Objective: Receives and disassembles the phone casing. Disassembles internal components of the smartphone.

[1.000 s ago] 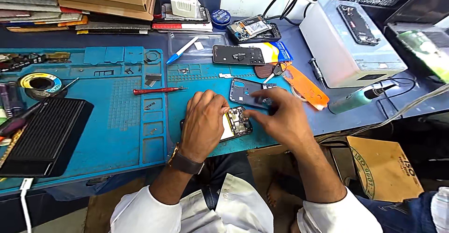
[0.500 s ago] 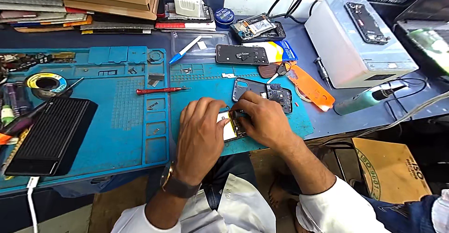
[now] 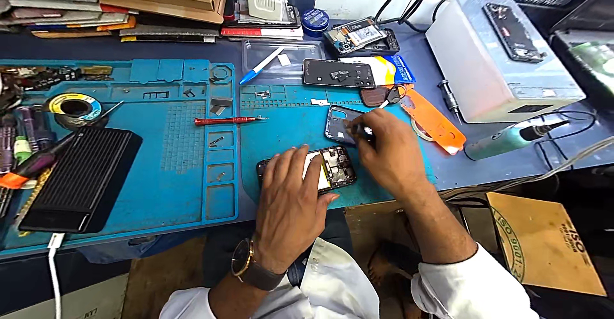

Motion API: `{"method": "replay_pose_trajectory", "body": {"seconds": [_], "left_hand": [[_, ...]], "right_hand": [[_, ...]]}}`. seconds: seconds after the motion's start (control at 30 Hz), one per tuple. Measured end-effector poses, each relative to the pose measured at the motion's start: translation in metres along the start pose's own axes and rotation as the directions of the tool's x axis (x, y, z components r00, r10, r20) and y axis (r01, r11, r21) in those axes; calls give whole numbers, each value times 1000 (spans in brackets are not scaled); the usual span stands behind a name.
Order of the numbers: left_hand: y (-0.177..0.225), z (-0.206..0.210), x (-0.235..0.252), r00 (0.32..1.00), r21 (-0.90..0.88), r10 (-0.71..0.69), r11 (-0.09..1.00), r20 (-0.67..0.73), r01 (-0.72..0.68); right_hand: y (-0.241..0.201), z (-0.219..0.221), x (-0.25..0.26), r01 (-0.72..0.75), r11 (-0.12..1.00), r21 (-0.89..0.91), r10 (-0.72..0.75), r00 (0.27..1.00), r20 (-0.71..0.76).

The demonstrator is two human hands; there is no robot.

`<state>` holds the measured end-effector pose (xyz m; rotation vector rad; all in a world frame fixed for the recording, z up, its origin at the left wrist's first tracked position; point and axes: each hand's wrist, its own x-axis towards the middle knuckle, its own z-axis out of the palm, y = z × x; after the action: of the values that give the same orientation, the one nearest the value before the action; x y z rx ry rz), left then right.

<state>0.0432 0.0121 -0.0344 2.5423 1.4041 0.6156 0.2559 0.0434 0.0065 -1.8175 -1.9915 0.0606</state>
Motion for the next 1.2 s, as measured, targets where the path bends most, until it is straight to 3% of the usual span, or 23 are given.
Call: {"method": "replay_pose_trajectory", "body": {"seconds": [0.13, 0.27, 0.43, 0.57, 0.63, 0.7, 0.8, 0.9, 1.0, 1.07, 1.2], "left_hand": [[2, 1, 5, 999, 11, 31, 999, 29, -31], [-7, 0, 6, 982, -35, 173, 985, 75, -171], [-16, -11, -2, 875, -131, 455, 890, 168, -438], [-24, -22, -11, 824, -133, 508, 861, 251, -491], [-27, -30, -18, 828, -144, 487, 873, 279, -465], [-24, -33, -29, 881, -148, 412, 910, 231, -387], [-7, -33, -45, 994, -57, 99, 994, 37, -97], [1, -31, -46, 995, 64, -89, 994, -43, 91], [3, -29, -37, 997, 90, -81, 993, -13, 82], [5, -28, -28, 998, 84, -55, 995, 20, 53], [11, -17, -14, 995, 63, 46, 997, 93, -52]], "right_hand": [[17, -15, 1, -139, 982, -125, 138, 990, -17], [25, -29, -10, -161, 987, -28, 159, 986, -40], [21, -38, -36, -153, 976, 156, 155, 988, -1], [12, -31, -63, -112, 960, 256, 94, 992, 79], [1, -25, -77, -111, 941, 319, 75, 990, 124], [-11, -18, -89, -115, 926, 359, 64, 987, 149], [-29, -6, -103, -96, 943, 319, 62, 991, 115], [-40, 1, -111, -105, 947, 303, 82, 993, 88], [-49, 6, -120, -113, 890, 441, 59, 989, 135], [-50, 8, -123, -133, 783, 608, 17, 981, 192], [-39, 1, -123, -113, 596, 795, 171, 985, 12]]}}
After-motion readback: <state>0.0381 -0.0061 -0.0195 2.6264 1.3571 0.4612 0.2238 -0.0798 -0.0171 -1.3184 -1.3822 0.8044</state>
